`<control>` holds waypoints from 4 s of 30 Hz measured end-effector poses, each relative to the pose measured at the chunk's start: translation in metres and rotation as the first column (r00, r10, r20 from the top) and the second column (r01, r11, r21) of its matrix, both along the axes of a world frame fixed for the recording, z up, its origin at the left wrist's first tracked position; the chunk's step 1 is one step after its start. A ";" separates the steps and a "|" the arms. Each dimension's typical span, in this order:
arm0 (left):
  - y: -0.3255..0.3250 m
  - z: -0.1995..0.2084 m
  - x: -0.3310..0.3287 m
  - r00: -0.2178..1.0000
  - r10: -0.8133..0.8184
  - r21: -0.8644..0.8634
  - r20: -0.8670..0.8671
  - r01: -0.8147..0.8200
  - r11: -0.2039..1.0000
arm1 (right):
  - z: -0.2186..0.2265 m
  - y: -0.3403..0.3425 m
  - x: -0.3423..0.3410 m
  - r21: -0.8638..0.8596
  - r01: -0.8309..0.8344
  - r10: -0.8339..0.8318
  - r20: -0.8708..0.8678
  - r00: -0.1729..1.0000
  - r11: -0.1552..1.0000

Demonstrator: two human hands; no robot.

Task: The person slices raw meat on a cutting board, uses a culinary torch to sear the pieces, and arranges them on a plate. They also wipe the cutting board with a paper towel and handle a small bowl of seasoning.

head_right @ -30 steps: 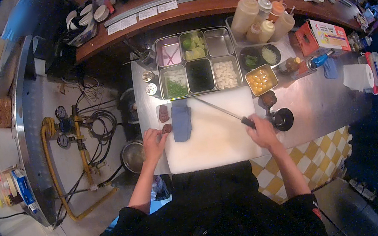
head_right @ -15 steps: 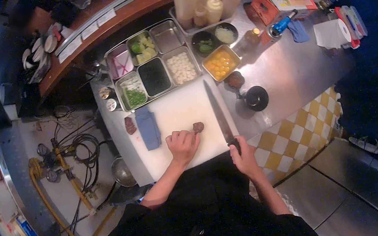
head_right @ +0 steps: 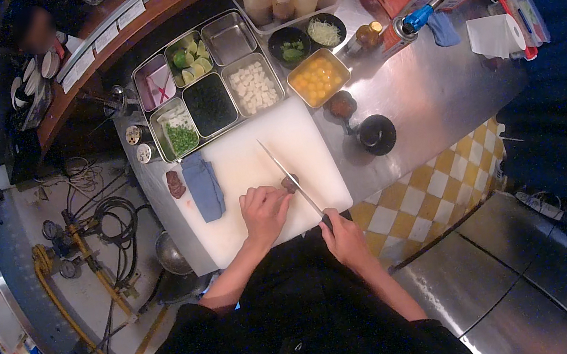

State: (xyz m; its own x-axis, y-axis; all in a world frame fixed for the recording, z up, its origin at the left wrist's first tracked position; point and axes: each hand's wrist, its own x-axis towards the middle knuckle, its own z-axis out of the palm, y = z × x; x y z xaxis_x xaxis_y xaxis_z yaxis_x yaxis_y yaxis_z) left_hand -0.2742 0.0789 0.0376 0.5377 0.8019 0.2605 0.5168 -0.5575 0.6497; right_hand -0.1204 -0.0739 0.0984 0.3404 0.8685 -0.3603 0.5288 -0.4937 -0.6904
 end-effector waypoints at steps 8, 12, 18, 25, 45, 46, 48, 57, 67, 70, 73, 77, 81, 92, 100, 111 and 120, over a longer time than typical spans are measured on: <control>-0.005 0.000 0.010 0.994 0.092 0.016 -0.053 -0.091 0.996 | 0.006 0.002 0.004 -0.108 -0.102 0.106 0.024 0.994 0.989; -0.009 -0.004 0.011 0.990 0.119 0.053 -0.075 -0.116 0.992 | 0.012 0.001 0.005 -0.137 -0.115 0.125 0.071 0.990 0.984; -0.006 -0.002 0.011 0.990 0.116 0.020 -0.080 -0.115 0.993 | 0.022 -0.022 0.015 -0.293 -0.173 0.209 0.093 0.974 0.940; -0.005 -0.004 0.012 0.990 0.130 -0.077 -0.048 -0.134 0.988 | -0.011 -0.023 0.012 -0.275 -0.204 0.229 0.063 0.971 0.940; -0.002 -0.009 0.009 0.982 0.186 -0.019 -0.039 -0.186 0.982 | -0.003 0.030 0.046 -0.089 -0.147 0.145 -0.029 0.989 0.985; -0.003 -0.010 0.009 0.983 0.179 0.014 -0.050 -0.178 0.984 | -0.005 0.028 0.049 -0.088 -0.167 0.166 -0.022 0.986 0.982; -0.004 -0.010 0.012 0.979 0.191 0.111 -0.066 -0.183 0.977 | -0.004 0.029 0.050 -0.095 -0.168 0.163 -0.055 0.985 0.981; -0.003 -0.011 0.017 0.975 0.213 0.118 -0.065 -0.204 0.972 | -0.003 0.033 0.045 -0.048 -0.172 0.167 -0.092 0.982 0.984; -0.004 -0.004 0.024 0.967 0.234 -0.028 -0.105 -0.238 0.971 | 0.004 0.036 0.049 -0.112 -0.208 0.200 -0.081 0.976 0.972; -0.005 -0.011 0.022 0.956 0.288 -0.070 -0.060 -0.292 0.954 | 0.003 0.037 0.053 -0.128 -0.223 0.214 -0.079 0.974 0.966; -0.004 -0.015 0.019 0.931 0.360 -0.115 -0.063 -0.365 0.924 | -0.003 0.034 0.054 -0.113 -0.221 0.212 -0.085 0.974 0.969; 0.001 -0.014 0.023 0.926 0.378 -0.114 -0.014 -0.377 0.919 | -0.001 0.036 0.050 -0.081 -0.209 0.203 -0.080 0.976 0.975; 0.007 -0.011 0.023 0.949 0.311 -0.106 -0.057 -0.315 0.943 | 0.003 0.039 0.049 -0.094 -0.205 0.198 -0.074 0.977 0.974; 0.014 0.003 0.021 0.957 0.258 -0.106 -0.132 -0.272 0.956 | 0.002 0.044 0.050 -0.172 -0.224 0.216 -0.065 0.974 0.959; 0.010 0.000 0.027 0.960 0.261 -0.086 -0.102 -0.270 0.959 | 0.004 0.044 0.054 -0.168 -0.245 0.236 -0.071 0.969 0.955; 0.007 -0.002 0.034 0.957 0.273 0.001 -0.101 -0.275 0.962 | 0.008 0.047 0.061 -0.207 -0.305 0.295 -0.080 0.952 0.930; 0.007 -0.002 0.038 0.949 0.299 0.038 -0.099 -0.297 0.954 | 0.019 0.032 0.077 -0.299 -0.384 0.406 0.012 0.914 0.874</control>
